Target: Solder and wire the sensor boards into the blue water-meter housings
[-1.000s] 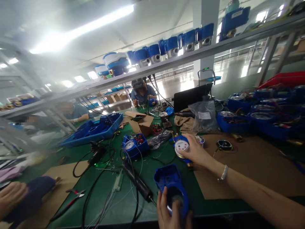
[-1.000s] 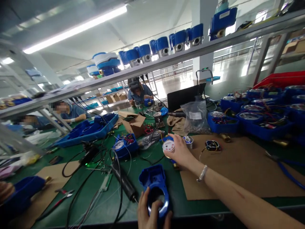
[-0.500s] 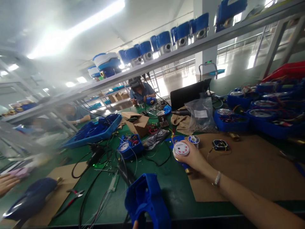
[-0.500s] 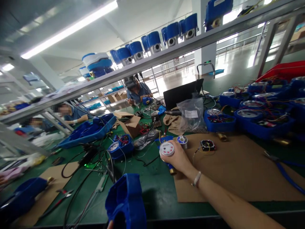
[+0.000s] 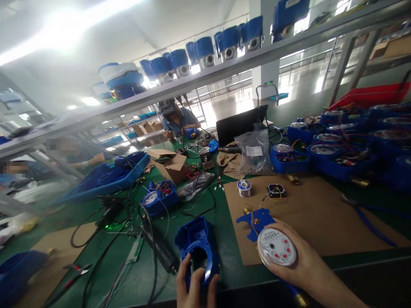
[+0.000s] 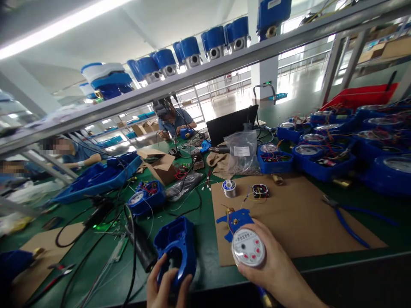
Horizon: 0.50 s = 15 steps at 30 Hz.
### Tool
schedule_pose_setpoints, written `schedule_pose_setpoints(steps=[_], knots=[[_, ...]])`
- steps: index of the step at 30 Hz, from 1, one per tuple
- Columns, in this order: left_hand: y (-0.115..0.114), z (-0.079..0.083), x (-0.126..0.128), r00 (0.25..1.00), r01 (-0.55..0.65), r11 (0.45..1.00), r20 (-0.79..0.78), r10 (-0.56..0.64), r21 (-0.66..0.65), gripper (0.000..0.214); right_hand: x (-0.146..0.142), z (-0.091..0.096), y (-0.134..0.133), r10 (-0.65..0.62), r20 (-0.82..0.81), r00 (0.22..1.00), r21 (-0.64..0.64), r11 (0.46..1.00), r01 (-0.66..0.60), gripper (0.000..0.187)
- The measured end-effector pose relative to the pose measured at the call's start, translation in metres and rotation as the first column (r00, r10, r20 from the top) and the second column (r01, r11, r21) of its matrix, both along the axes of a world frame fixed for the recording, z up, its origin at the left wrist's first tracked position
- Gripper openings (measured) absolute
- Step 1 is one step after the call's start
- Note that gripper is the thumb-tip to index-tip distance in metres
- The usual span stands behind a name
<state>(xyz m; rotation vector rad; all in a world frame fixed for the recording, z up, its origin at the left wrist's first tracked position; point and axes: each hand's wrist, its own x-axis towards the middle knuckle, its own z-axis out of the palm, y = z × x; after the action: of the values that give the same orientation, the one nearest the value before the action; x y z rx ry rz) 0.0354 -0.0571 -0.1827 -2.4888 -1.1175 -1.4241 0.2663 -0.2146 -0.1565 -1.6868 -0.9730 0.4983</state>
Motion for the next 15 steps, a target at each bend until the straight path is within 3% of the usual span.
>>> schedule_pose_setpoints(steps=[4,7,10,13,15], knots=[[0.015,0.006,0.011,0.997,-0.066,0.997,-0.051,0.064,-0.039,0.019,0.000,0.007,0.016,0.009,-0.030,1.000,0.021,1.000,-0.008,0.063],[0.016,0.021,0.032,0.997,-0.035,0.999,0.065,0.033,0.026,0.037,0.006,0.013,0.028,0.073,-0.042,0.996,0.014,0.997,-0.073,0.069],[0.011,0.030,0.071,0.964,0.197,0.979,0.195,-0.183,-0.052,0.031,0.014,0.011,0.034,0.095,-0.035,0.995,0.001,0.996,-0.095,0.075],[0.006,0.027,0.119,0.865,0.453,0.862,0.349,-0.362,-0.229,0.030,0.022,0.001,0.036,0.121,0.003,0.993,0.044,0.992,-0.121,0.077],[0.007,0.024,0.147,0.782,0.575,0.765,0.469,-0.410,-0.290,0.030,0.030,-0.009,0.037,0.135,-0.011,0.991,0.063,0.989,-0.134,0.064]])
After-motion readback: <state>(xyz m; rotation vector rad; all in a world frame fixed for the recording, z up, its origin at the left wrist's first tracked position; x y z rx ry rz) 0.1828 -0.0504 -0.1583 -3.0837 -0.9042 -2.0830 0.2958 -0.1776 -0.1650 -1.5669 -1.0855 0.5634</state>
